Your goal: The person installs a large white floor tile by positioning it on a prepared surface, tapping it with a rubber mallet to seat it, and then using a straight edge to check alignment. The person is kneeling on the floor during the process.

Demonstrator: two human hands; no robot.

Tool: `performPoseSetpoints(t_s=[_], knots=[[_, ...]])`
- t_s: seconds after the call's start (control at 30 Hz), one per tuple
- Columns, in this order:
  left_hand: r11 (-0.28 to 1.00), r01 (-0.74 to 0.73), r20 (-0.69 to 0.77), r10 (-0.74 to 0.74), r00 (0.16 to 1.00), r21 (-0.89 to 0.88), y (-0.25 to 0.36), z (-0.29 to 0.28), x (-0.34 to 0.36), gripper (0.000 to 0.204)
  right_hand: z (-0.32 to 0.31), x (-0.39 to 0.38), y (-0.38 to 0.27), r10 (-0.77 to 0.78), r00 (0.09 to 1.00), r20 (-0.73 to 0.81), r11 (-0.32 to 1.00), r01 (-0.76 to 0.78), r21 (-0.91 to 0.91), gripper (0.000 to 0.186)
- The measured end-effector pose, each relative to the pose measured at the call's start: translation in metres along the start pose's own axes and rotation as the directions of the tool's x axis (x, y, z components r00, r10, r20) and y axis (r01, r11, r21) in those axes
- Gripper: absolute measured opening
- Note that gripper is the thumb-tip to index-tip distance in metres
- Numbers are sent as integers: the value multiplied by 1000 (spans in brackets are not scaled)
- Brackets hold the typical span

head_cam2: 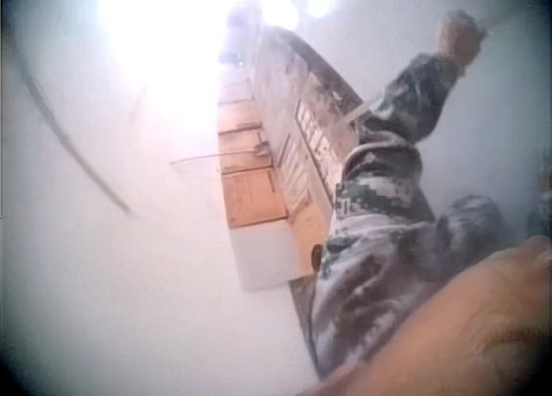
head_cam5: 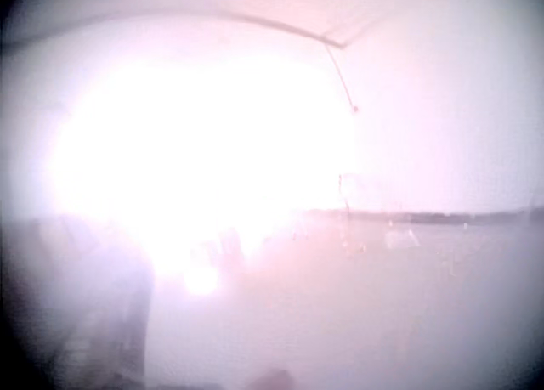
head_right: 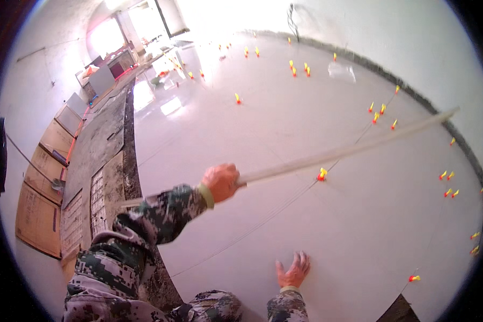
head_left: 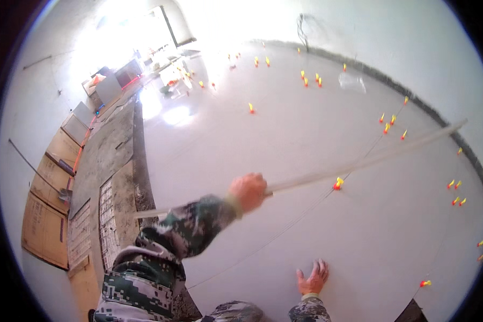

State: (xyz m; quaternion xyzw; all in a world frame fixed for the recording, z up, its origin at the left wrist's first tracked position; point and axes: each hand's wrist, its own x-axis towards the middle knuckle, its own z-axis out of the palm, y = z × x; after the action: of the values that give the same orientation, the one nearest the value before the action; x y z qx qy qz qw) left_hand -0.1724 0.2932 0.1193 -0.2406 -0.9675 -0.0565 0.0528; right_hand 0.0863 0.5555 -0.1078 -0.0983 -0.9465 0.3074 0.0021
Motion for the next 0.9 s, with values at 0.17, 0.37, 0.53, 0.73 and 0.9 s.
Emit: performPoseSetpoints(t_s=[0.17,0.37,0.53,0.73,0.9], knots=[[992,-51,25,54,998,-111,48,-16,-18,25,-8,41,76,393,911,126,831,-410,375,72],[941,-22,269,118,956,-337,125,-64,-26,12,-170,5,36,401,785,472,328,-604,727,62],[899,-48,363,224,905,-436,186,-146,25,10,-378,36,-111,453,812,368,61,-440,896,55],[866,-225,366,407,837,-447,191,-222,254,10,-546,241,-109,654,753,67,376,-401,836,44],[788,-434,227,563,795,-437,139,-231,579,8,-664,542,-102,895,444,50,359,-782,509,48]])
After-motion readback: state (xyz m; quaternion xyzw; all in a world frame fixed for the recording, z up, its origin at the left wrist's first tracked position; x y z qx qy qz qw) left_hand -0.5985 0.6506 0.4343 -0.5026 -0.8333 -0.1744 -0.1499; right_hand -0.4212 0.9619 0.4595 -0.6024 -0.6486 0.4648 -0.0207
